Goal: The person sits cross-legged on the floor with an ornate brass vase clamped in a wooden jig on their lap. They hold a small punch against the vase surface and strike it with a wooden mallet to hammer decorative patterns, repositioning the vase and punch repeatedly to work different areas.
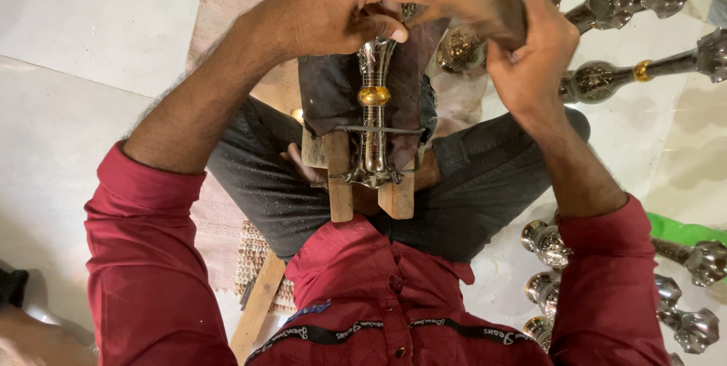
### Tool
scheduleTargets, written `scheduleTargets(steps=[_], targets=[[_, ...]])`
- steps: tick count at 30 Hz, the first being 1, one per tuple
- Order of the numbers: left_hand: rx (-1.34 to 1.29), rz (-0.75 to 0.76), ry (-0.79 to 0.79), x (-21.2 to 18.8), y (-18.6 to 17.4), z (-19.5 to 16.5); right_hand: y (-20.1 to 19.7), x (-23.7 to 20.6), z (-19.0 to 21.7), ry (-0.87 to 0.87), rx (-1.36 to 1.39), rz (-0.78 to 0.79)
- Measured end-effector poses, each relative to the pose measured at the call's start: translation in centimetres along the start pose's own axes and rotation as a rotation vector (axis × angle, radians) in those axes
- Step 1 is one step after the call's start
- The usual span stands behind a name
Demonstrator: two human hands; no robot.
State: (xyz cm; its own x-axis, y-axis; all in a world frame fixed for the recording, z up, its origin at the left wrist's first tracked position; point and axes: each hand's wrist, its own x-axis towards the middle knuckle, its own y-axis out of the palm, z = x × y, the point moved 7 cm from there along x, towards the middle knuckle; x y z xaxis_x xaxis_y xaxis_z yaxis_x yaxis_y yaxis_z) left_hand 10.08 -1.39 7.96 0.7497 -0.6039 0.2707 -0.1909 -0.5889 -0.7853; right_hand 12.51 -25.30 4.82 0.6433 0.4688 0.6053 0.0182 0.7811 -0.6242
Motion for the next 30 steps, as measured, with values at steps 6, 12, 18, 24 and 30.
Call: scheduleTargets(steps=[6,12,18,24,30], targets=[[-0.058,-0.124,0.166,0.5,-0.4,-1.4,-0.2,-1.1,-1.8,0.134,0.283,-0.073],[-0.297,-0.185,-0.056,-1.7,0.4,0.7,-0.2,-2.3,-2.4,0.317,0.221,0.049],[-0.586,-0.403,0.063,-3.5,0.5,1.5,0.7,-2.6,-1.6,0.357,-0.083,0.445],[-0.252,-0.441,0.056,-3.6,1.2,0.2,-0.1,-2.3,2.0,0.086,-0.182,0.362],[-0.220,-0.488,0.006,-3.8,1.5,0.2,-1.7,-1.3,1.6,0.154,-0.539,0.541]])
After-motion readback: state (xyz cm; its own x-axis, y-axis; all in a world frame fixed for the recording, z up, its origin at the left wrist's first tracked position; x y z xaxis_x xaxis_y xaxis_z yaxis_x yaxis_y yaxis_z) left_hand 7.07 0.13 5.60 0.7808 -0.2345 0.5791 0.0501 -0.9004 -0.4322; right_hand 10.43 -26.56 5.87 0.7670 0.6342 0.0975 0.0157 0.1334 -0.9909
